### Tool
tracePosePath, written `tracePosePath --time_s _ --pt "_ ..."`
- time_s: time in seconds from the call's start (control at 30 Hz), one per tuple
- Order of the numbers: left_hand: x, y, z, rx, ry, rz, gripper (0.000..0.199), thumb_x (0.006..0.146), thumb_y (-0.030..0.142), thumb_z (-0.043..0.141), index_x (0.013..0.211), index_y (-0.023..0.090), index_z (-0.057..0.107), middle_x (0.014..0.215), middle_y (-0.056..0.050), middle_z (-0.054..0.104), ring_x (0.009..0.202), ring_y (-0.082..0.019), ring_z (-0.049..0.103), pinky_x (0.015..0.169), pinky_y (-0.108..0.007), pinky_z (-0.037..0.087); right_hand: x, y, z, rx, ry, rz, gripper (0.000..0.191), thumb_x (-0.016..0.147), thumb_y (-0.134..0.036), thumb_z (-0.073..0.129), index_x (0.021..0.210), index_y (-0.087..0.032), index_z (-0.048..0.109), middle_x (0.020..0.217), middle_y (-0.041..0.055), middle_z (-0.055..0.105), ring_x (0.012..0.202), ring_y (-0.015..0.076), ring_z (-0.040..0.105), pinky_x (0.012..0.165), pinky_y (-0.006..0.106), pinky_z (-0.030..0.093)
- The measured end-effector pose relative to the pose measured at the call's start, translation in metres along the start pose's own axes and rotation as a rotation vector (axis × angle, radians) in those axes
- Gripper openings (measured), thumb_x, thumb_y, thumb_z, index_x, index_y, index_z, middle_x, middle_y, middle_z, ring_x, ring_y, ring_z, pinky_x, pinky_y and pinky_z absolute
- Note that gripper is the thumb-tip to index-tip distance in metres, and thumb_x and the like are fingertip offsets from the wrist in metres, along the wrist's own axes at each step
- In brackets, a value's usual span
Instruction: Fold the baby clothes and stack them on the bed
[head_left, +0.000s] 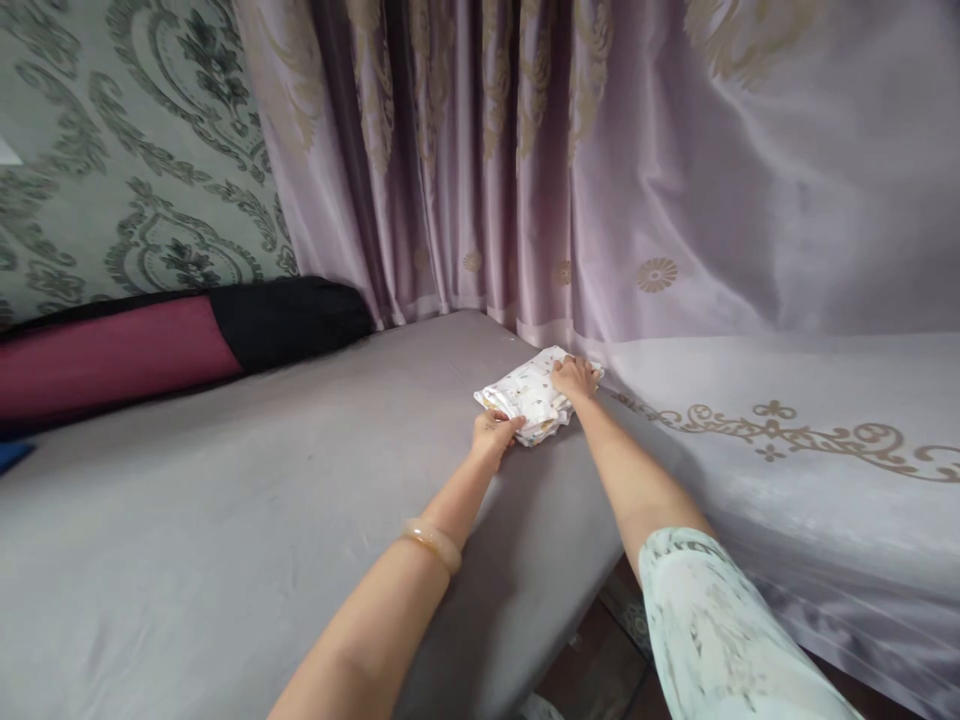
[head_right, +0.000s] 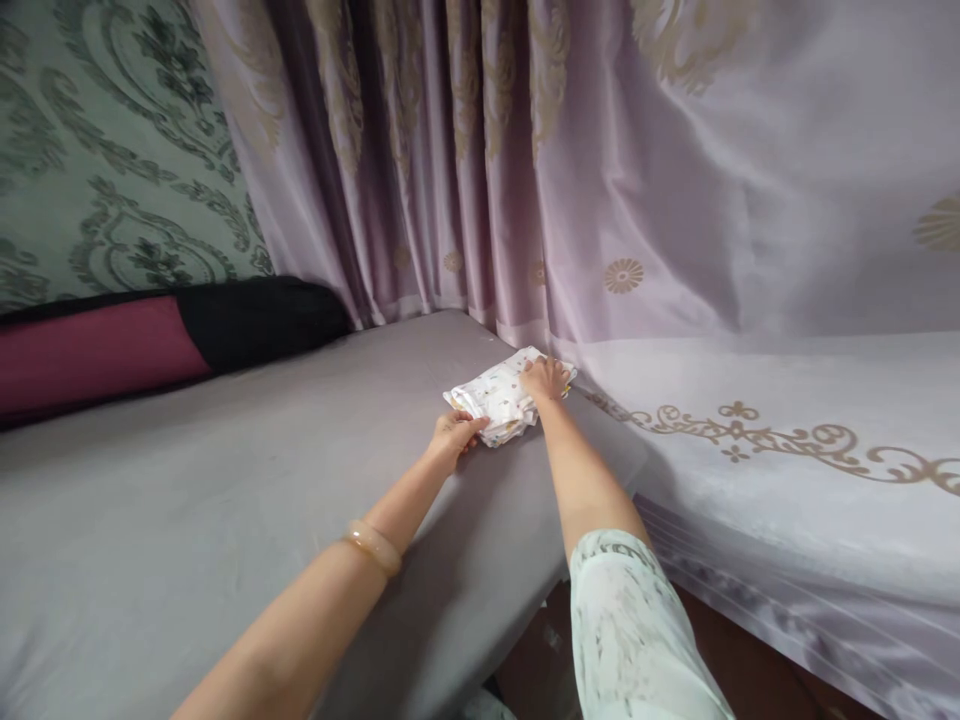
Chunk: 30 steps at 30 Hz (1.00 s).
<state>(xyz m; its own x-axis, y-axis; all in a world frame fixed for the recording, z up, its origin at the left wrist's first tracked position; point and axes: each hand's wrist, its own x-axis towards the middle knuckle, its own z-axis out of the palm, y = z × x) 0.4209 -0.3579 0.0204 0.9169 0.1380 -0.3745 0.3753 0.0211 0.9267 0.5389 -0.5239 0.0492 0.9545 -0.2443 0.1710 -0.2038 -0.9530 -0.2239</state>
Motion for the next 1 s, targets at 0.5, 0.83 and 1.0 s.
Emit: tracePosePath --time_s 0.5,0.83,1.0 --pt "-0.03 -0.004 -0.072 0.016 -0.21 0.09 0.014 0.08 0.016 0.069 0.087 0.014 0.058 0.065 0.001 0.065 0.049 -0.007 0.053 0.048 -0.019 0.04 -0.053 -0.049 -0.005 -0.014 -0.135 -0.358 0.057 0.1 -0.042 0.022 0.148 -0.014 0.039 0.157 0.0158 0.03 0.146 0.0307 0.019 0.116 0.056 0.014" --pt "-0.056 -0.024 -0.204 0.179 -0.143 0.123 0.016 0.073 0.026 0.074 0.081 0.016 0.064 0.067 -0.002 0.067 0.056 -0.011 0.059 0.051 -0.021 0.043 -0.07 -0.053 0.026 -0.097 -0.092 -0.521 0.054 0.095 -0.043 0.033 0.143 -0.023 0.046 0.146 0.0181 0.045 0.14 0.036 0.032 0.108 0.068 0.019" --pt "-0.08 -0.03 -0.267 0.159 0.049 0.097 0.011 0.076 0.025 0.071 0.077 0.016 0.064 0.063 -0.001 0.067 0.053 -0.01 0.057 0.049 -0.019 0.042 -0.047 -0.046 0.042 -0.044 0.002 -0.483 0.051 0.091 -0.046 0.027 0.12 -0.033 0.066 0.136 0.0228 0.053 0.135 0.0366 0.039 0.101 0.066 0.026"
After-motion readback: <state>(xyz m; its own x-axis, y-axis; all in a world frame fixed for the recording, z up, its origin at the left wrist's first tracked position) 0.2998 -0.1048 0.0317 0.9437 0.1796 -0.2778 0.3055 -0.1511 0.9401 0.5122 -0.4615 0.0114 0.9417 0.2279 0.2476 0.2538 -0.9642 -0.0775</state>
